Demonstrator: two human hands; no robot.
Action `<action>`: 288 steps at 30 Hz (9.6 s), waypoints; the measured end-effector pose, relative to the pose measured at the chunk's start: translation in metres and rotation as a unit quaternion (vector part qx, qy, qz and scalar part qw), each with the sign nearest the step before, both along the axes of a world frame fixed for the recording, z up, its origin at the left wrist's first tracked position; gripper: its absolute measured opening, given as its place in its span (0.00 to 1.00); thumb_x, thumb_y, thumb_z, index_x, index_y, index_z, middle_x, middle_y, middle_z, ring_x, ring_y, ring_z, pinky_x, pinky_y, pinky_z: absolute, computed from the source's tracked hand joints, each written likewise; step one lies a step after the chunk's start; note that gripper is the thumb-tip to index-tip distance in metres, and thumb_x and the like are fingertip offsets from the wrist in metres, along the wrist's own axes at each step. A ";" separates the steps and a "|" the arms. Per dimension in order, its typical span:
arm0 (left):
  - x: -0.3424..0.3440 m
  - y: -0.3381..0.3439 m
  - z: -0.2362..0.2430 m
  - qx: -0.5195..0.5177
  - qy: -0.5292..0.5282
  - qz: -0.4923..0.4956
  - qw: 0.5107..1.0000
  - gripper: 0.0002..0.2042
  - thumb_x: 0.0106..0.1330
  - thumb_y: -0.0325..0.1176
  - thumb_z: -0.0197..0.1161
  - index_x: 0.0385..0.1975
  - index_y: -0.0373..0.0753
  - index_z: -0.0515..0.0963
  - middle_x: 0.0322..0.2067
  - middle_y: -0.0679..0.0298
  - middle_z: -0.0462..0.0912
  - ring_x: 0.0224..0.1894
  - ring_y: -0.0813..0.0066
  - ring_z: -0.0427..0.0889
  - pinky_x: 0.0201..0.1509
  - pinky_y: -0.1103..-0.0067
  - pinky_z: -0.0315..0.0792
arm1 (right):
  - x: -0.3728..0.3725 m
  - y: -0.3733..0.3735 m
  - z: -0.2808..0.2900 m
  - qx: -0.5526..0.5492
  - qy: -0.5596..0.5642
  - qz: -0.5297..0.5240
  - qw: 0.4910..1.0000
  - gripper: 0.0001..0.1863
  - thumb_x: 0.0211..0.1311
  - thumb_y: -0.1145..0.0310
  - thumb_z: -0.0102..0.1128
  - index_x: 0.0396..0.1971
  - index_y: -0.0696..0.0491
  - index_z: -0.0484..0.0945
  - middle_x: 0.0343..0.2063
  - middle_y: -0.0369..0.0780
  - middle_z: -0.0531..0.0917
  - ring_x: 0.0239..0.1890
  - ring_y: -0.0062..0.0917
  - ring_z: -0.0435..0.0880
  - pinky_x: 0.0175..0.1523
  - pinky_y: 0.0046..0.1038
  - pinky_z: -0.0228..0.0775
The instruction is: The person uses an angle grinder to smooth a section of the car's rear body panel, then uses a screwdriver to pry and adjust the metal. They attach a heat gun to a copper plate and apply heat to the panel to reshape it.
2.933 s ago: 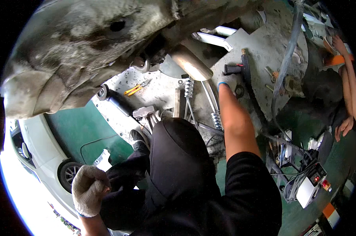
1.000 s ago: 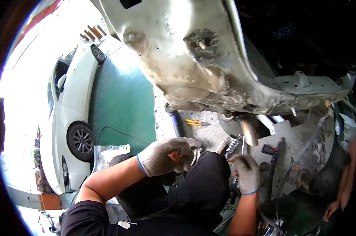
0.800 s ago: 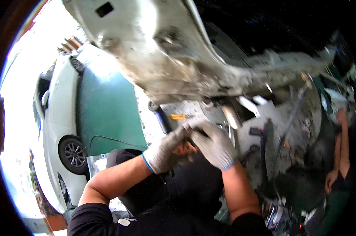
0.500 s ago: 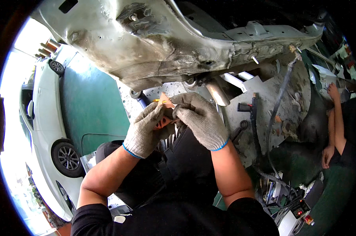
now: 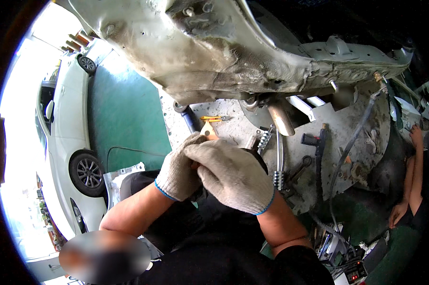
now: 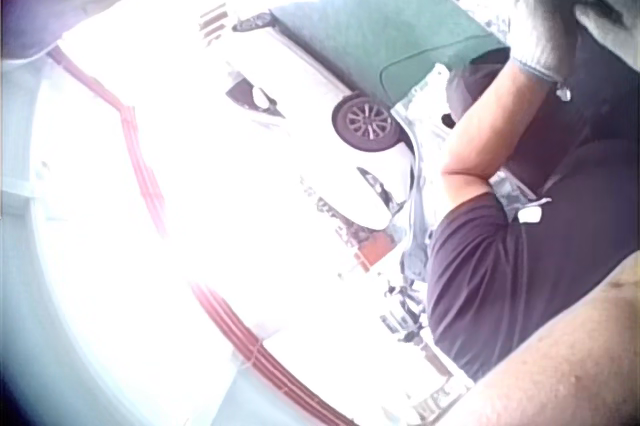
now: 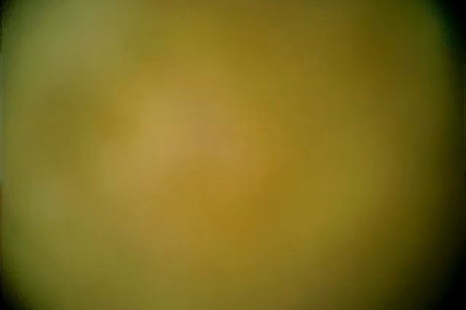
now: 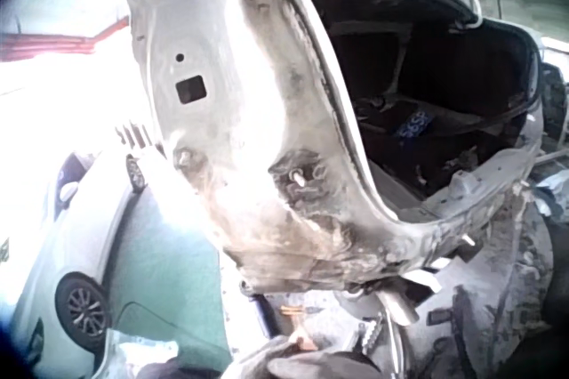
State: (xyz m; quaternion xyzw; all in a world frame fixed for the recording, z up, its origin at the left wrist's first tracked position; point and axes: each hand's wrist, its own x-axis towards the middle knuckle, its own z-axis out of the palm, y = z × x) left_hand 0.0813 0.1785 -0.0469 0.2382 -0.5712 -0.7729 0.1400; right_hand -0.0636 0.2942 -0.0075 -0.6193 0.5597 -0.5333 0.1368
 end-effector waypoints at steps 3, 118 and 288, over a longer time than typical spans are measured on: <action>0.007 -0.002 0.003 -0.419 -0.060 -0.014 0.906 0.17 0.79 0.42 0.51 0.57 0.37 0.74 0.45 0.63 0.83 0.47 0.72 0.82 0.51 0.74 0.77 | -0.008 0.002 0.006 -0.023 -0.013 0.011 1.000 0.20 0.62 0.73 0.69 0.54 0.54 0.79 0.46 0.42 0.84 0.47 0.36 0.86 0.53 0.35 0.78; 0.001 -0.014 0.056 0.191 0.106 -0.027 0.976 0.39 0.71 0.63 0.58 0.68 0.32 0.68 0.59 0.54 0.79 0.58 0.59 0.80 0.69 0.57 0.68 | -0.004 -0.005 0.019 0.060 -0.272 -0.131 0.951 0.18 0.62 0.82 0.68 0.52 0.57 0.81 0.37 0.35 0.85 0.36 0.16 0.85 0.41 0.20 0.81; -0.112 -0.073 0.114 0.382 0.338 -0.068 0.857 0.10 0.75 0.34 0.61 0.49 0.35 0.77 0.28 0.66 0.77 0.26 0.78 0.73 0.28 0.82 0.65 | -0.014 0.030 0.065 0.079 0.143 -0.333 0.929 0.14 0.57 0.69 0.73 0.43 0.53 0.83 0.39 0.40 0.88 0.41 0.35 0.87 0.49 0.36 0.79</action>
